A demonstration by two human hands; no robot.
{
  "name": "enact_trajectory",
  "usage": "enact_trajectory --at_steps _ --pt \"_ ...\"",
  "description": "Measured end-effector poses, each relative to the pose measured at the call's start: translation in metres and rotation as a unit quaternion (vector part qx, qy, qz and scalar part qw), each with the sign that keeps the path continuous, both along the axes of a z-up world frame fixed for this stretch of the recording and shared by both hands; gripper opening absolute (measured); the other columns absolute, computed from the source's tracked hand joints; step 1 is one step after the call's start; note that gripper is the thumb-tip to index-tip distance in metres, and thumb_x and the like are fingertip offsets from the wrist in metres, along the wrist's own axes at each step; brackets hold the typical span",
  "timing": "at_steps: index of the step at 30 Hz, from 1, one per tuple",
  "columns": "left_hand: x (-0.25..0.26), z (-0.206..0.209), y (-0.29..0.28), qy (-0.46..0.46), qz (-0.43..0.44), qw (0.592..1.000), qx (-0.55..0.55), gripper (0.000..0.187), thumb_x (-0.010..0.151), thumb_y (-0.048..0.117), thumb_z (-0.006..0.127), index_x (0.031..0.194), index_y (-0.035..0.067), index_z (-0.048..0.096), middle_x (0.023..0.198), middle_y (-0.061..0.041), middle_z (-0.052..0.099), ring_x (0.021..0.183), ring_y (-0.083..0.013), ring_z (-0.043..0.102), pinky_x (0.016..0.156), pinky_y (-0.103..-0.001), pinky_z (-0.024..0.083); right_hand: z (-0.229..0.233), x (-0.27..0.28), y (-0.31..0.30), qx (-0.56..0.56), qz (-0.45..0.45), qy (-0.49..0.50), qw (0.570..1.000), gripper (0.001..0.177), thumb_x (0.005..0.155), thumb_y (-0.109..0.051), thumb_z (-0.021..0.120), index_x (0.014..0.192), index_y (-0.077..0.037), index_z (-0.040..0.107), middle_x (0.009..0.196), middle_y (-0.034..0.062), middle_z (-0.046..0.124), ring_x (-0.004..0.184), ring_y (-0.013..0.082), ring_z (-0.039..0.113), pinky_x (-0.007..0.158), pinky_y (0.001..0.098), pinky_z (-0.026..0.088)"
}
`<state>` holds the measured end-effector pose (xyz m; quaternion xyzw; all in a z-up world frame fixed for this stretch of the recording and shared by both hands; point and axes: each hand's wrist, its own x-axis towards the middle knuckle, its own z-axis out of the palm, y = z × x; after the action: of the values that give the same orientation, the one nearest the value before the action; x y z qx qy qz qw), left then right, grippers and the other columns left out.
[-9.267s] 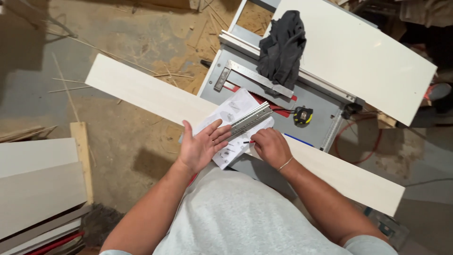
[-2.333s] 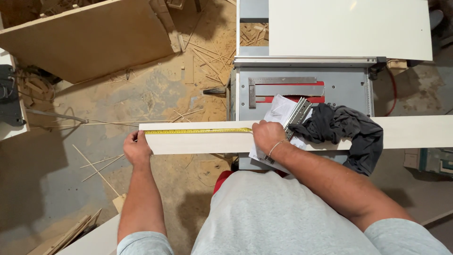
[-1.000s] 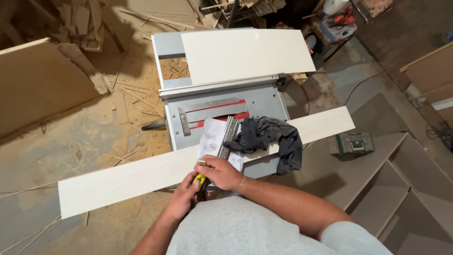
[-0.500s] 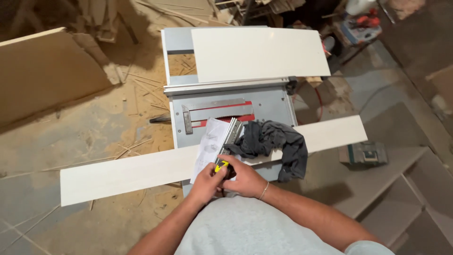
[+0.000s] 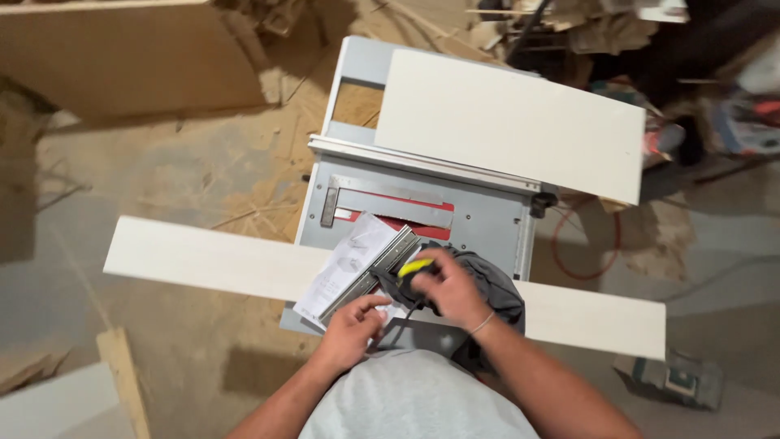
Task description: Measuring and marking a wooden board while following assembly instructions in a workshop
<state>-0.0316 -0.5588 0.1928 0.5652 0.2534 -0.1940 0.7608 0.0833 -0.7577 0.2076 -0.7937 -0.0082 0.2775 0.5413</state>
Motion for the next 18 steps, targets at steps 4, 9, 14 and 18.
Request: enact_trajectory --at_steps 4,9,14,18 --pt "-0.016 -0.035 0.008 0.004 0.049 0.977 0.208 0.018 0.091 0.020 0.070 0.076 0.012 0.073 0.056 0.001 0.057 0.054 -0.0068 0.050 0.055 -0.027 0.041 -0.050 0.084 -0.052 -0.007 -0.099 -0.080 0.992 0.027 0.093 -0.016 0.067 0.120 -0.016 0.066 0.106 0.0016 0.073 0.097 0.0149 0.065 0.094 0.0286 0.049" --pt "-0.063 -0.048 0.020 0.174 0.148 0.932 0.280 0.032 0.088 0.043 0.076 0.077 0.013 0.079 0.058 -0.011 0.069 0.061 -0.0187 0.063 0.062 -0.033 0.052 -0.129 0.166 -0.118 -0.275 0.002 -0.073 0.959 0.041 0.097 -0.053 0.066 0.132 -0.033 0.062 0.131 0.0108 0.067 0.126 0.0327 0.061 0.110 0.0458 0.047" --pt "-0.088 -0.080 0.023 0.262 0.167 0.904 0.293 0.037 0.087 0.057 0.072 0.094 0.021 0.080 0.073 -0.006 0.077 0.085 -0.0228 0.074 0.082 -0.037 0.056 -0.122 0.145 -0.108 -0.322 0.067 -0.324 0.887 0.057 0.083 -0.039 0.078 0.135 -0.021 0.062 0.131 0.0099 0.063 0.116 0.0337 0.063 0.102 0.0475 0.049" --pt "-0.095 -0.135 0.013 0.236 0.331 0.906 0.120 0.044 0.096 0.051 0.068 0.110 0.009 0.066 0.092 -0.010 0.073 0.072 -0.0192 0.072 0.061 -0.029 0.062 -0.044 0.076 -0.031 -0.090 0.143 -0.518 0.839 0.039 0.077 -0.024 0.087 0.112 -0.013 0.072 0.104 0.0091 0.070 0.101 0.0315 0.067 0.096 0.0422 0.049"
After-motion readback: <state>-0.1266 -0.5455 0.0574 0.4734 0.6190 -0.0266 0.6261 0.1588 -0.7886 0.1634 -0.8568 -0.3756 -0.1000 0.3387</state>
